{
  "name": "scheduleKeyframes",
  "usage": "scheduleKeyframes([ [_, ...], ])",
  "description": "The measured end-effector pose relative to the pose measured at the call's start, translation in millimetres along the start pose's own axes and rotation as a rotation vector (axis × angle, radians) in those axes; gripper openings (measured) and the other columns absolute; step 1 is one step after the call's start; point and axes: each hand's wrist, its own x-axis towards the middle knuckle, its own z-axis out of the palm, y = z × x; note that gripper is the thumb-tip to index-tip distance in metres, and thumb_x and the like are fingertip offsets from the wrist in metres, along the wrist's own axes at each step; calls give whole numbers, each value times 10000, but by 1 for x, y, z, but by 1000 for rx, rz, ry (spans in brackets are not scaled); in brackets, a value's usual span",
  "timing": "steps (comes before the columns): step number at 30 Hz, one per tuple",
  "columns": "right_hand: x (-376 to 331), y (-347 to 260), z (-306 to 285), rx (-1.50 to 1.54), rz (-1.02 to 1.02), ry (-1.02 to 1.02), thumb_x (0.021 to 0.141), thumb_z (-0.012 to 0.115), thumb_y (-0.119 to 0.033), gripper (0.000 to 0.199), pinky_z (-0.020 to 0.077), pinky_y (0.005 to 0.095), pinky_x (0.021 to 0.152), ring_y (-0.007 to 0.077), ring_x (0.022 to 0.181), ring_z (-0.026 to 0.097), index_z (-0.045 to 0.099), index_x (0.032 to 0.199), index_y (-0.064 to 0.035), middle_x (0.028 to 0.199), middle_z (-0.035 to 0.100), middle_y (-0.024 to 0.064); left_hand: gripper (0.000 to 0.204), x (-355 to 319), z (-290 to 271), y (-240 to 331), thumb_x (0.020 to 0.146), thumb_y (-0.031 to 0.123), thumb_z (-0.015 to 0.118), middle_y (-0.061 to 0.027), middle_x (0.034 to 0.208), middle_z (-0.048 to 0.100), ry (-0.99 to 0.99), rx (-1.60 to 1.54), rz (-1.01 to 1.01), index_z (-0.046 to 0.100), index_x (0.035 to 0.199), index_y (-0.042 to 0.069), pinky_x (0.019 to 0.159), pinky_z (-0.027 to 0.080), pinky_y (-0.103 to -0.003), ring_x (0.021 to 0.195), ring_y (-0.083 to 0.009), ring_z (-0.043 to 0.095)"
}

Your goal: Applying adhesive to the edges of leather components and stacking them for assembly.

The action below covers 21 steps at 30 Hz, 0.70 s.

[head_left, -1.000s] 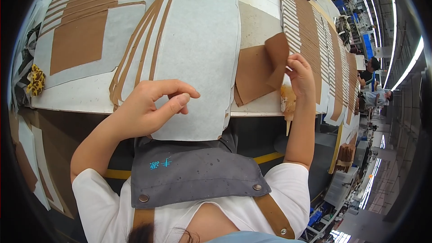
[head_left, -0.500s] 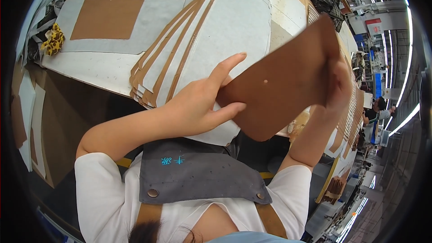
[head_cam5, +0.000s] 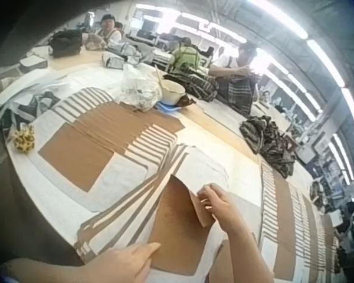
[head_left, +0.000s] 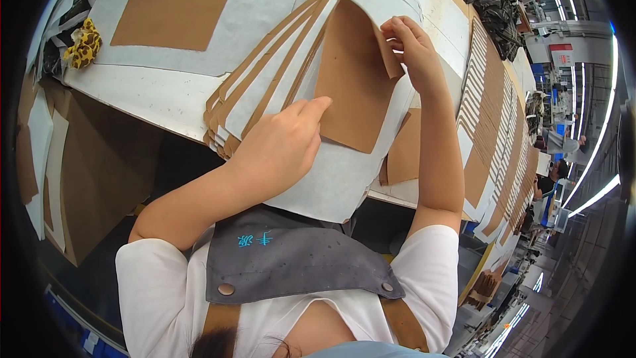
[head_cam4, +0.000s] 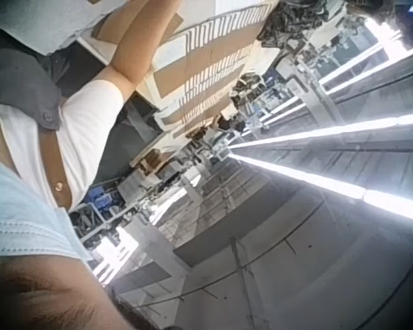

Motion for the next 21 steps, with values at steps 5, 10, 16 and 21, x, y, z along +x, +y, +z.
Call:
scheduleKeyframes([
  [5,-10,7,5,-79,-19,-26,851,602,-252,211,398,193,605,59,728,502,575,910,-52,806,570,-6,295,1,-10,-1,811,18,499,-216,917,595,-60,-7,-42,483,1094,-64,672,497,-405,762,-362,603],
  [10,-12,18,-2,-52,-58,-7,805,636,-184,161,396,196,612,49,715,504,579,885,-56,769,571,-18,294,4,-11,-5,797,-8,513,-194,954,616,3,24,-81,532,1089,-37,610,490,-318,672,-266,618],
  [16,-7,23,-4,-108,-100,15,809,625,-166,149,409,218,647,64,721,512,580,898,-55,775,579,-15,306,6,-7,-5,794,-1,515,-192,913,620,-17,31,-93,533,1096,-45,605,473,-315,648,-251,601],
  [21,-6,19,3,-169,-159,31,825,623,-140,135,391,170,640,27,723,506,575,910,-47,781,581,-33,312,6,-7,-4,794,4,513,-190,892,620,-37,35,-103,532,1101,-49,614,468,-322,653,-252,596],
])
